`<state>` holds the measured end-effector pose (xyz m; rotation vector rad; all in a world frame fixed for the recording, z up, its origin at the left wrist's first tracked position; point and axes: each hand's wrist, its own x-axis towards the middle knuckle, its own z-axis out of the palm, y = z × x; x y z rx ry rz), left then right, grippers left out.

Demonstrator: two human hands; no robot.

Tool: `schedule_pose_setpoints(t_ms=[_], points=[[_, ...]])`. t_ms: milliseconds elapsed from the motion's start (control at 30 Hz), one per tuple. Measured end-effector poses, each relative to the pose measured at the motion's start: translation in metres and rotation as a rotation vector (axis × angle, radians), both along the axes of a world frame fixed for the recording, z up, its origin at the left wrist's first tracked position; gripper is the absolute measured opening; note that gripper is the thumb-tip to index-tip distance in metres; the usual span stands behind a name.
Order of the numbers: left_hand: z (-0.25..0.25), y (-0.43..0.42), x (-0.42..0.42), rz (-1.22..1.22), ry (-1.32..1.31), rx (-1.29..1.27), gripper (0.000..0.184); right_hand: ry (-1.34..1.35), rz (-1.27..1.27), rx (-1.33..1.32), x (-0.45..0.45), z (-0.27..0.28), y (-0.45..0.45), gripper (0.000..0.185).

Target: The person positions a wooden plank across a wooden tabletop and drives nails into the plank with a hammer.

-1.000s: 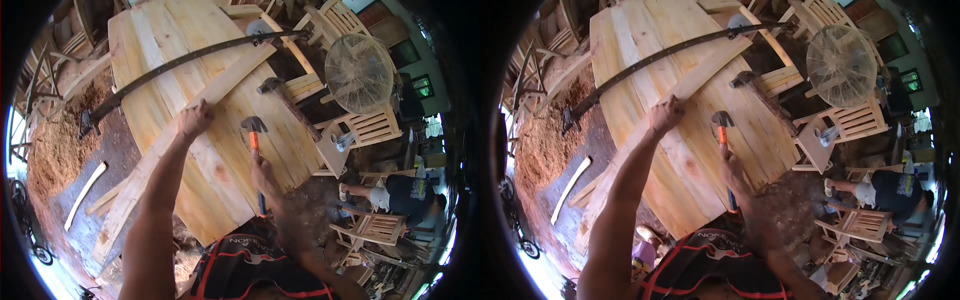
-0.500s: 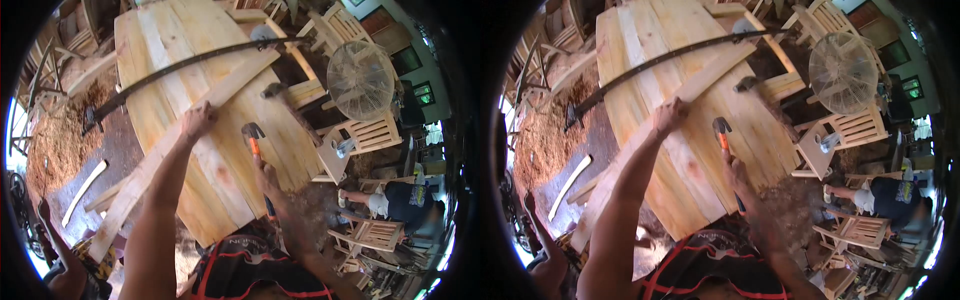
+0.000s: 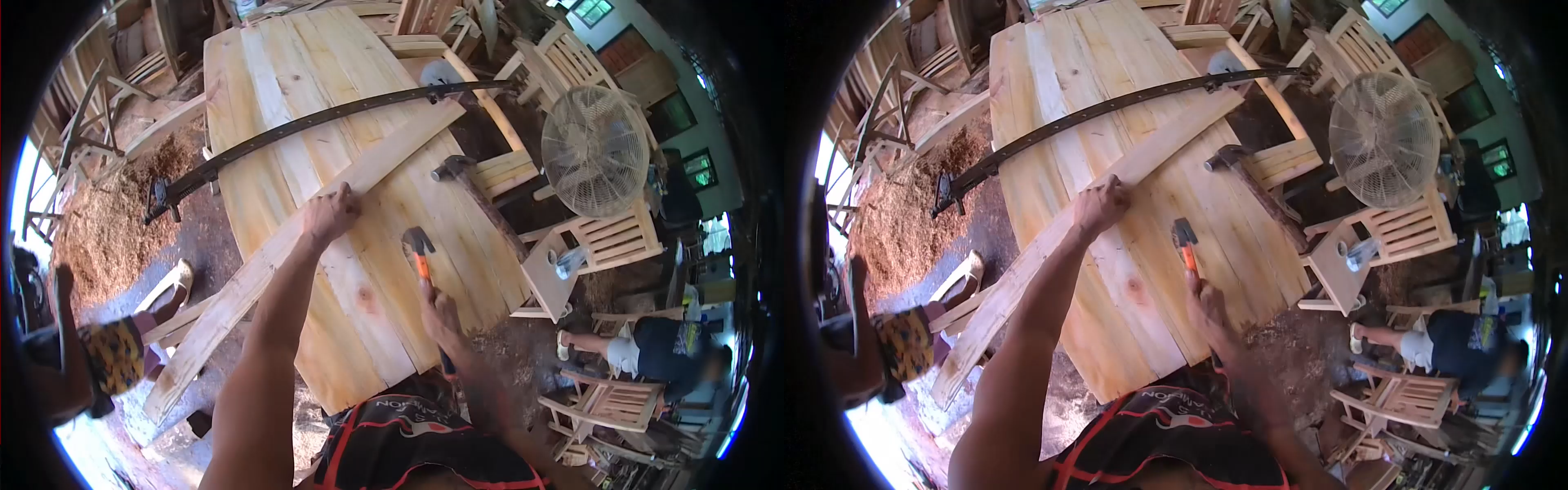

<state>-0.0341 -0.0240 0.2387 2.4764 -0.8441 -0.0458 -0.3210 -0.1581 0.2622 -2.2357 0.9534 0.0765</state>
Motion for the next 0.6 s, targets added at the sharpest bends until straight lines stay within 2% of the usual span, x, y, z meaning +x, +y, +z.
schedule_pose_setpoints(t_ms=[100,167,233,267,333,367,400,467,500,533,567,600], points=[[-0.005,-0.003,-0.005,-0.017,0.083,0.044,0.042,-0.032,-0.084,0.142,-0.022,-0.001,0.004,0.070],[0.000,0.001,-0.008,-0.031,0.067,0.075,0.045,-0.041,-0.062,0.132,-0.036,-0.013,-0.005,0.067],[-0.006,0.002,-0.010,-0.023,0.057,0.081,0.046,-0.114,-0.122,0.503,-0.040,-0.007,-0.005,0.064],[-0.008,0.002,-0.007,-0.022,0.034,0.084,0.046,-0.094,-0.092,0.501,-0.039,-0.001,-0.009,0.064],[-0.013,0.001,-0.006,0.016,0.036,0.061,0.045,-0.268,-0.035,0.539,-0.024,0.052,-0.006,0.060],[-0.016,0.001,-0.007,0.013,0.021,0.046,0.044,-0.400,0.083,0.482,-0.020,0.073,-0.010,0.058],[-0.016,0.001,-0.008,0.040,0.046,0.047,0.044,-0.565,0.115,0.555,-0.026,0.087,-0.017,0.059],[-0.011,0.003,-0.007,0.001,0.060,0.064,0.044,-0.926,0.317,0.571,-0.022,0.094,-0.019,0.062],[-0.017,0.004,-0.008,0.004,0.064,0.065,0.044,-1.117,0.502,0.498,-0.011,0.093,-0.014,0.063],[-0.024,0.003,-0.008,0.005,0.033,0.029,0.043,-1.175,0.413,0.530,-0.020,0.057,-0.008,0.060],[-0.024,0.002,-0.006,0.012,-0.005,-0.012,0.042,-1.182,0.427,0.527,-0.014,0.031,-0.020,0.060],[-0.016,0.004,-0.004,0.021,-0.018,-0.015,0.042,-0.593,0.383,0.281,-0.004,0.007,-0.034,0.060]])
